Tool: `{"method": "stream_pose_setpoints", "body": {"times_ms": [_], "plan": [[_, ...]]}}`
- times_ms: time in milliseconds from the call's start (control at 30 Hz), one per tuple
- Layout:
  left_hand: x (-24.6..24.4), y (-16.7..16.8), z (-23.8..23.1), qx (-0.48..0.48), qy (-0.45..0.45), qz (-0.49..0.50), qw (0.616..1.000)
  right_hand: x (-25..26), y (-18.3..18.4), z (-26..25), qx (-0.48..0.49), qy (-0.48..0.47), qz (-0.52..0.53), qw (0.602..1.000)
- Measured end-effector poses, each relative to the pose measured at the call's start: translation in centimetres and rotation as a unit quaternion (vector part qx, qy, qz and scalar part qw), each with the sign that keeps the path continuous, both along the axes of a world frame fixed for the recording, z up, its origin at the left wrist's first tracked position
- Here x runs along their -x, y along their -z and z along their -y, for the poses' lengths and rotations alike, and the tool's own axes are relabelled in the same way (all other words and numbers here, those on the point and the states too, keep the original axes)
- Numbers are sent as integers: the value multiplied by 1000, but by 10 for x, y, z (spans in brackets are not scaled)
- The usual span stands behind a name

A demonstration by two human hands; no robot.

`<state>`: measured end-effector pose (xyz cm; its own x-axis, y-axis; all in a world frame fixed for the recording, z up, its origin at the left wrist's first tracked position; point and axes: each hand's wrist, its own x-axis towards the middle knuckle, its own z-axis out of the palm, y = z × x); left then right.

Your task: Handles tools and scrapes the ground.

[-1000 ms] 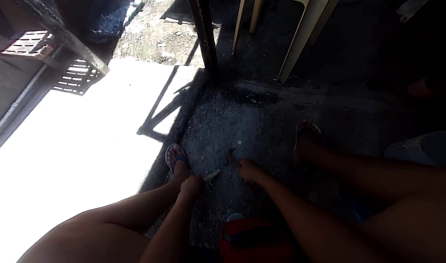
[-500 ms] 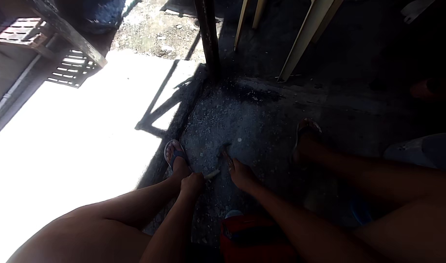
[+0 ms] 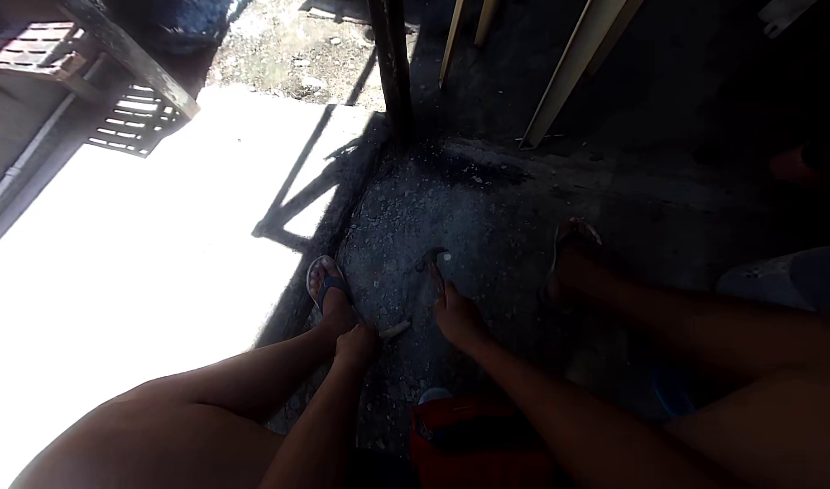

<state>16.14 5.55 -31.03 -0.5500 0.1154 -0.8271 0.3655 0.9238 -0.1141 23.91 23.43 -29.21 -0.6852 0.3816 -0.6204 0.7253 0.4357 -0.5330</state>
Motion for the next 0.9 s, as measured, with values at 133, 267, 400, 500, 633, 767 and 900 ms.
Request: {"method": "stream_pose_setpoints", "body": {"times_ms": [133,267,400,500,633,767,900], "plan": [[1,0,-2,1,-1,-1,1000,-5,4,9,4,-47,33,998],[3,3,2,11,9,16,1000,-9,12,10,99,-145,147,973],[9,12,10,6,-18,45,999,2,9,-14,106,-77,135,982],[18,17,11,-52,-86,36,994,10,-1,-22,56,-47,107,992],[16,22,5,-105,-117,21,987,16,-1,-28,35,-27,76,996],[10,32,5,-100,-126,23,987,16,-2,-27,43,-37,44,997],[7,34,7,-85,-137,47,986,13,-7,-16,-5,-64,-21,998]]}}
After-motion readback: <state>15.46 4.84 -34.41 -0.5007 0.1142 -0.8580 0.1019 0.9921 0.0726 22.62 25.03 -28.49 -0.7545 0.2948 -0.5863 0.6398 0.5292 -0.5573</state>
